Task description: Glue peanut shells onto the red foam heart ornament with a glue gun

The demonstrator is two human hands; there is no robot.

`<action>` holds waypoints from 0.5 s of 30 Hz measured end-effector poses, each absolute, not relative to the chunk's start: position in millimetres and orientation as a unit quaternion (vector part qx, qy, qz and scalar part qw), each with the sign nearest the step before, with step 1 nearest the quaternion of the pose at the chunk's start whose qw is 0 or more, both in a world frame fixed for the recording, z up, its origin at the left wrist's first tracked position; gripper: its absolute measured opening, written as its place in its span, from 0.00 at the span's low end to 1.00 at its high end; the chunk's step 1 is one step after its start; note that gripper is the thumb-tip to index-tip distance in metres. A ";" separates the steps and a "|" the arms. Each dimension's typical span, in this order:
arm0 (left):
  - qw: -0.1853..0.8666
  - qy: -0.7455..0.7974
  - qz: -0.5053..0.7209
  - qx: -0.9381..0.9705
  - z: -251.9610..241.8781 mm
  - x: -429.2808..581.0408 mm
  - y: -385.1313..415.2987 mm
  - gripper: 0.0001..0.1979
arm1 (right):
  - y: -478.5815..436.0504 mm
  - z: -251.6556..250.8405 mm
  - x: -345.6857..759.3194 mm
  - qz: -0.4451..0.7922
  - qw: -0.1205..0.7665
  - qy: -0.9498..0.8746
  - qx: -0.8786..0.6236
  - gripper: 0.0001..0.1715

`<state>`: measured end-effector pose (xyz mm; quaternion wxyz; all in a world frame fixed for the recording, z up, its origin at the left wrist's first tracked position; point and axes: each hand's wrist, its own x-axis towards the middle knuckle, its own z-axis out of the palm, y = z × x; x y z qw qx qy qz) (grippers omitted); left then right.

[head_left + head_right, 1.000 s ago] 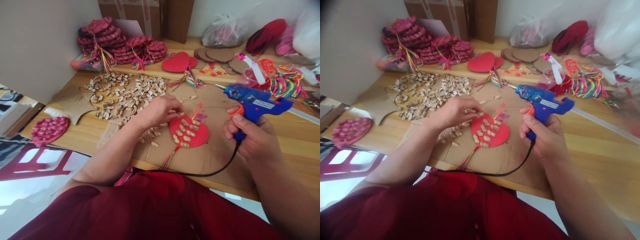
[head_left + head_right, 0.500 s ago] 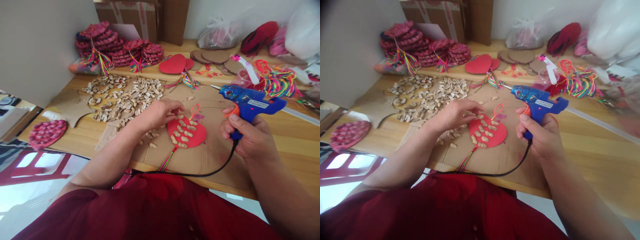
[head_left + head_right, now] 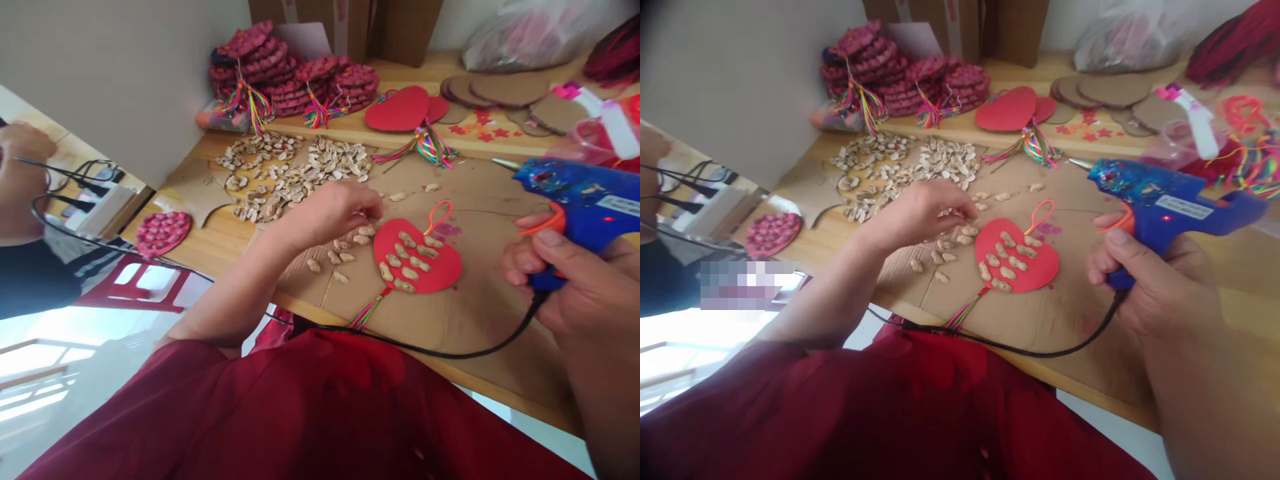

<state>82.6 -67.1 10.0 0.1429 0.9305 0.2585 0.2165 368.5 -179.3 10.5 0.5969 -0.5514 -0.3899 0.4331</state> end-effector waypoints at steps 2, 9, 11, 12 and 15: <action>0.153 0.272 0.206 0.927 13.6 63.7 -76.2 0.07 | -180.1 13.3 365.8 0.430 0.596 -0.386 -0.558 0.11; 0.215 0.303 0.147 0.917 12.6 22.9 -112.2 0.07 | -177.4 1.2 370.6 0.416 0.617 -0.413 -0.525 0.09; 0.217 0.314 0.130 0.915 10.8 18.9 -117.9 0.08 | -176.4 -3.3 373.5 0.404 0.627 -0.423 -0.515 0.08; 0.218 0.319 0.125 0.914 10.0 17.6 -119.8 0.09 | -175.8 -5.0 374.7 0.402 0.629 -0.425 -0.512 0.08; 0.224 0.323 0.120 0.912 7.9 15.2 -122.0 0.09 | -173.7 -7.9 377.3 0.401 0.628 -0.435 -0.507 0.07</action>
